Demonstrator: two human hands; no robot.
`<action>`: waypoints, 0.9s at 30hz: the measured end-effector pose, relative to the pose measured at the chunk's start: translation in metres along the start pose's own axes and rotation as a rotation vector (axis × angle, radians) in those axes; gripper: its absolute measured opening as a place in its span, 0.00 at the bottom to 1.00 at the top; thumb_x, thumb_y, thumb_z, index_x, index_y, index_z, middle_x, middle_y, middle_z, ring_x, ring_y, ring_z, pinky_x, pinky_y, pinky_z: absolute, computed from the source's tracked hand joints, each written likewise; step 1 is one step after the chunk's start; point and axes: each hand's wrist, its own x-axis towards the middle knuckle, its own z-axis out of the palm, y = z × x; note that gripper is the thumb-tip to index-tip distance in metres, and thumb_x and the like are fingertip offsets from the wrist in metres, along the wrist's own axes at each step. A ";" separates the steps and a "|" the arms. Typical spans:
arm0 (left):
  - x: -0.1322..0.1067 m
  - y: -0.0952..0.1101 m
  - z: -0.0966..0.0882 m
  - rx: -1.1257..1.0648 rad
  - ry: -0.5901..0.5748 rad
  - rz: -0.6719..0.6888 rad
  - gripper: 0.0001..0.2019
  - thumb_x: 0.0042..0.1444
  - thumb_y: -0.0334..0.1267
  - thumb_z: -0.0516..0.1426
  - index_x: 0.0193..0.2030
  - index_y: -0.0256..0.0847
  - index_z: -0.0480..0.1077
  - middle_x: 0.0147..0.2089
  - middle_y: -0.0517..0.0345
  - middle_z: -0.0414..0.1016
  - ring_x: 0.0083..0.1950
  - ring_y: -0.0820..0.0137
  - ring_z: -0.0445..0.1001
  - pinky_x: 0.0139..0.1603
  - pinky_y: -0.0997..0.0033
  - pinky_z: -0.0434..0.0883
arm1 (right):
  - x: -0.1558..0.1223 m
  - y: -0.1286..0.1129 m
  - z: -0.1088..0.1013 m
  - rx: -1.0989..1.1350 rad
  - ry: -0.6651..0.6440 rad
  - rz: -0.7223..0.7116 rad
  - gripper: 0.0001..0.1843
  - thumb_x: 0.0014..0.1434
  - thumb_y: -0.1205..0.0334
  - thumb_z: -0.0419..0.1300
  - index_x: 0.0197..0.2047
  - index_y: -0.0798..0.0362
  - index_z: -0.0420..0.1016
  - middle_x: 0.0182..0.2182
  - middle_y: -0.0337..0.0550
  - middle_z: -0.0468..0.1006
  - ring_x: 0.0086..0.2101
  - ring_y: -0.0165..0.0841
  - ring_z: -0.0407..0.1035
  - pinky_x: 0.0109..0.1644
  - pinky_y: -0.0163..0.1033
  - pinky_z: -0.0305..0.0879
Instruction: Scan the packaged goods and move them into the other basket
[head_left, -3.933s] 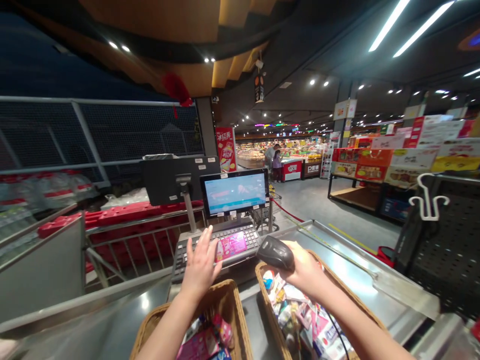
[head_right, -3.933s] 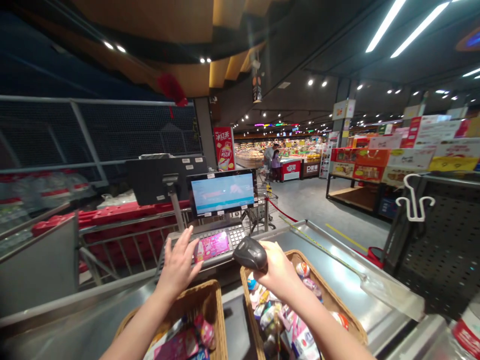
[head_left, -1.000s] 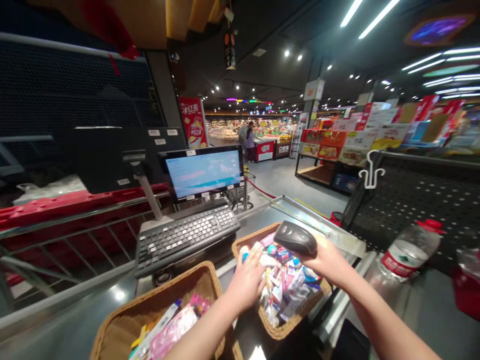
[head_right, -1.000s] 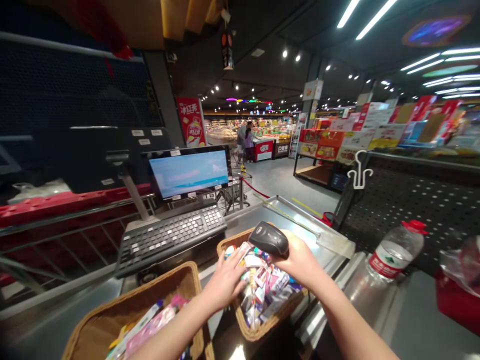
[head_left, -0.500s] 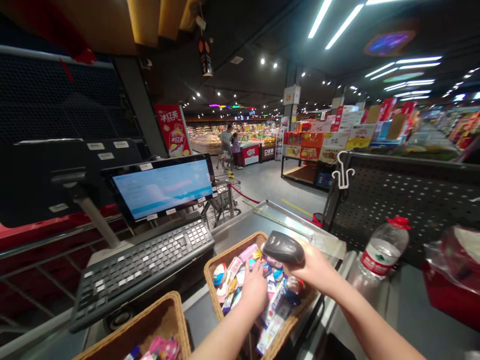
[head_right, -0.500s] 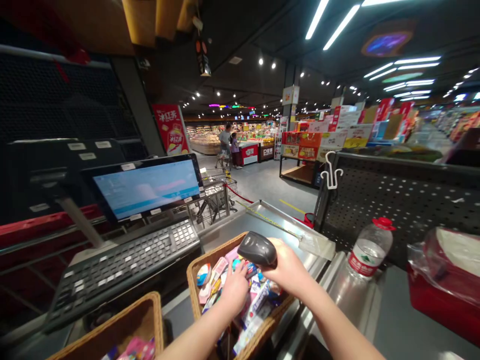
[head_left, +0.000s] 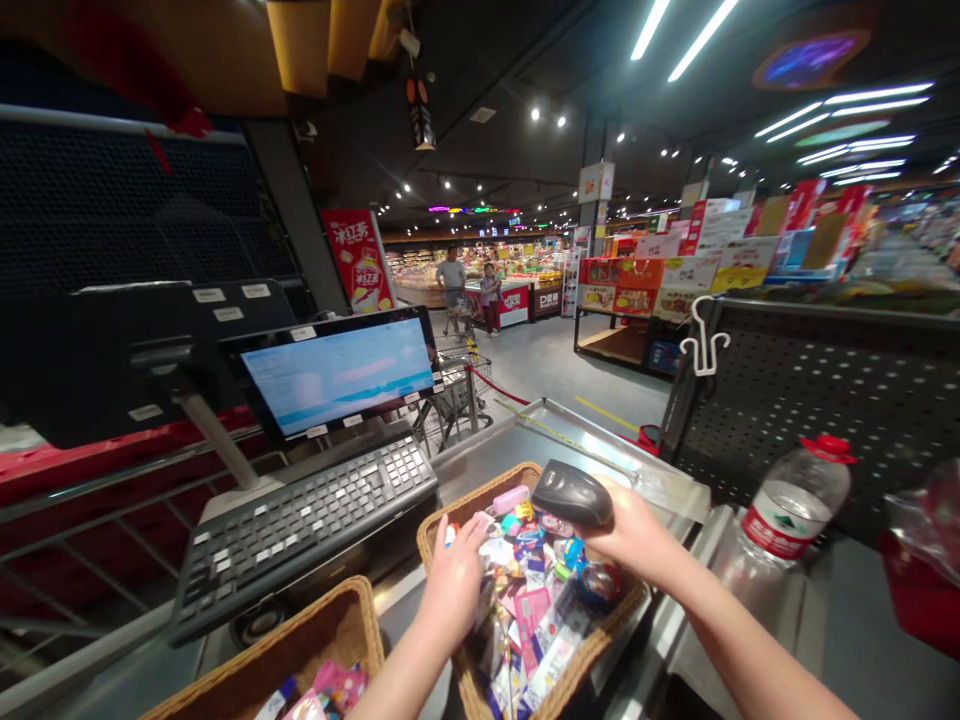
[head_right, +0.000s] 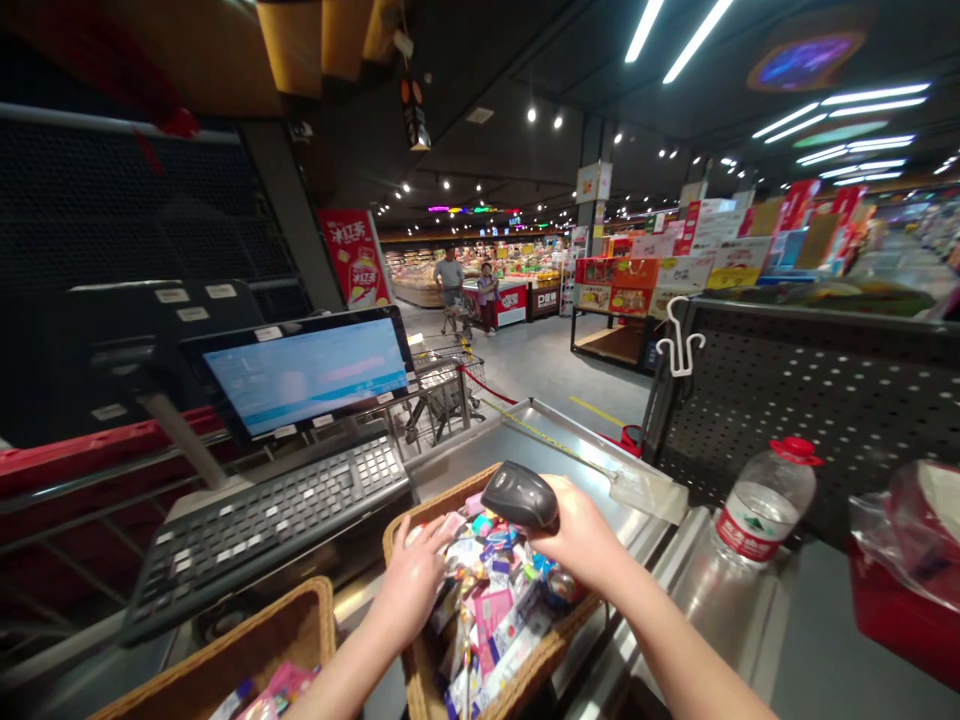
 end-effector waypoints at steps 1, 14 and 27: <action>-0.006 -0.003 -0.009 0.008 0.013 -0.020 0.16 0.60 0.30 0.47 0.45 0.46 0.75 0.60 0.54 0.71 0.68 0.56 0.59 0.70 0.34 0.35 | 0.000 -0.002 0.001 0.002 0.004 0.001 0.20 0.46 0.66 0.61 0.46 0.55 0.75 0.41 0.48 0.78 0.44 0.43 0.71 0.48 0.47 0.68; -0.083 -0.046 -0.083 0.251 0.370 -0.101 0.11 0.63 0.34 0.48 0.37 0.45 0.72 0.61 0.57 0.71 0.67 0.60 0.61 0.70 0.41 0.39 | 0.006 -0.032 0.027 0.037 -0.036 -0.046 0.19 0.47 0.67 0.61 0.45 0.54 0.75 0.43 0.48 0.78 0.45 0.44 0.72 0.49 0.47 0.68; -0.124 -0.072 -0.128 0.347 0.579 -0.222 0.10 0.62 0.37 0.50 0.41 0.47 0.73 0.59 0.58 0.73 0.66 0.59 0.63 0.71 0.43 0.39 | 0.031 -0.082 0.050 0.083 -0.034 -0.189 0.24 0.45 0.69 0.60 0.48 0.54 0.74 0.46 0.49 0.77 0.46 0.44 0.71 0.52 0.47 0.67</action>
